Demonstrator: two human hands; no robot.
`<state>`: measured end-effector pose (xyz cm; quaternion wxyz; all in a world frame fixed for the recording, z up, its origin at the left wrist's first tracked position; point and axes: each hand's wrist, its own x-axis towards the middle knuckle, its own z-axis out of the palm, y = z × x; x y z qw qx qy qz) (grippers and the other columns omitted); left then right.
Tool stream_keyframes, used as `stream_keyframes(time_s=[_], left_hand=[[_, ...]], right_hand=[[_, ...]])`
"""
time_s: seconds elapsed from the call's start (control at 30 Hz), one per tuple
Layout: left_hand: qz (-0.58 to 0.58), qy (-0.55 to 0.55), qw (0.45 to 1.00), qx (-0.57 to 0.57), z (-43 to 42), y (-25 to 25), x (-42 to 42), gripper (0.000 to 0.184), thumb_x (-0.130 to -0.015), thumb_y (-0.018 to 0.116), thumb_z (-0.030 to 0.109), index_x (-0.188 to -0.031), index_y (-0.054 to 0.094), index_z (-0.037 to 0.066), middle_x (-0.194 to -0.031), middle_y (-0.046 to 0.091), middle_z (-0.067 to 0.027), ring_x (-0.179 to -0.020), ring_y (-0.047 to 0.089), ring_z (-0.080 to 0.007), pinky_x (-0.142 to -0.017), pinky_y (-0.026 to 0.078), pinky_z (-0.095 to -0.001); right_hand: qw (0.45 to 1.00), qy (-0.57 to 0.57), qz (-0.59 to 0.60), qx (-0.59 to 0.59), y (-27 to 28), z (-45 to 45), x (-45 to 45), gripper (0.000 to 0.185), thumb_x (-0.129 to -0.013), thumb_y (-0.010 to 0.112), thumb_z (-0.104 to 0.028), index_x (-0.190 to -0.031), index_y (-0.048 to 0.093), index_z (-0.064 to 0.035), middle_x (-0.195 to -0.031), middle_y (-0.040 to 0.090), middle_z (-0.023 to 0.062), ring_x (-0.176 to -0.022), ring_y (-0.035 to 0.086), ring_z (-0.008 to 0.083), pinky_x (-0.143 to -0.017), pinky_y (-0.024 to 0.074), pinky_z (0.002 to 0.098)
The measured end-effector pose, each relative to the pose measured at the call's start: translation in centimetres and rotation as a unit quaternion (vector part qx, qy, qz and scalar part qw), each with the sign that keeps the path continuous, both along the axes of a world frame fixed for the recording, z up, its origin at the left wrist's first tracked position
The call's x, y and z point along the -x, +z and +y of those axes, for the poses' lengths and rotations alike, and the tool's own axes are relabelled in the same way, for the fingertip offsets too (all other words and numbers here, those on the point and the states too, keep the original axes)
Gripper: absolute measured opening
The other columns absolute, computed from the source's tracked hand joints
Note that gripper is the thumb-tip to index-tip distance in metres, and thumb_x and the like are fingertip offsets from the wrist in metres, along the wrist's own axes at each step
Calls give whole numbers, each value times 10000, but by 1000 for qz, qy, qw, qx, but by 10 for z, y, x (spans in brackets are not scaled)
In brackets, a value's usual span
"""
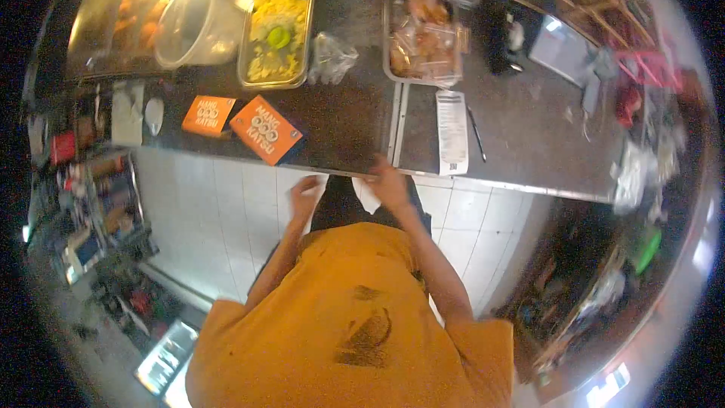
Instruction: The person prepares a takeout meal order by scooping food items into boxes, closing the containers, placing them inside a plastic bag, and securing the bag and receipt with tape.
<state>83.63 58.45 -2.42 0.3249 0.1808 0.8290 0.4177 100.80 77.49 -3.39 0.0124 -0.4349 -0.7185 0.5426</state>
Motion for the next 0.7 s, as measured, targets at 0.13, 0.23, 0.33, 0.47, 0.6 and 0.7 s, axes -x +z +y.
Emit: stream_keyframes(time_s=[0.13,0.23,0.33,0.47,0.6,0.7], left_hand=[[125,96,987,33,-93,-27,128,270,-932,592,40,-1196,625,-13,-1116,681,-106,-989,649,-181,-839,527,-316],[34,160,985,-54,-58,-14,175,440,-947,632,171,-1352,530,33,-1215,626,-98,-1050,627,-202,-884,507,-353],[-124,203,957,-164,-16,0,198,540,-980,593,290,-1445,435,65,-1335,552,-95,-1193,559,-217,-958,463,-413],[-186,166,958,-139,-2,6,203,546,-1016,532,316,-1486,382,81,-1395,522,-95,-1268,520,-233,-973,455,-427],[-94,42,992,-74,0,2,192,461,-990,601,192,-1410,489,40,-1204,615,-96,-1101,582,-163,-876,477,-327],[-14,-111,991,-76,9,-2,178,336,-969,643,141,-1265,598,-10,-1000,664,-51,-877,572,-78,-767,447,-209]], right_hand=[[993,35,94,-58,32,-65,131,1277,-587,917,-394,-1537,153,-14,-1508,305,281,-1414,255,482,-1174,240,511],[992,-54,103,-37,47,-76,186,1198,-602,881,-230,-1530,145,-50,-1447,339,310,-1357,320,505,-1128,338,520],[986,-148,79,13,35,-87,203,1121,-625,835,-120,-1516,157,-46,-1416,349,322,-1316,363,523,-1093,383,514],[970,-216,96,-64,8,-97,193,865,-643,791,-82,-1393,369,4,-1246,523,309,-1152,546,480,-965,479,495],[949,-269,87,-139,-5,-69,143,558,-642,806,-133,-1138,603,24,-982,655,259,-1011,628,436,-871,507,474],[953,-269,69,-121,5,-56,109,605,-646,794,-123,-1209,598,-17,-1059,639,266,-1007,611,468,-881,502,486]])
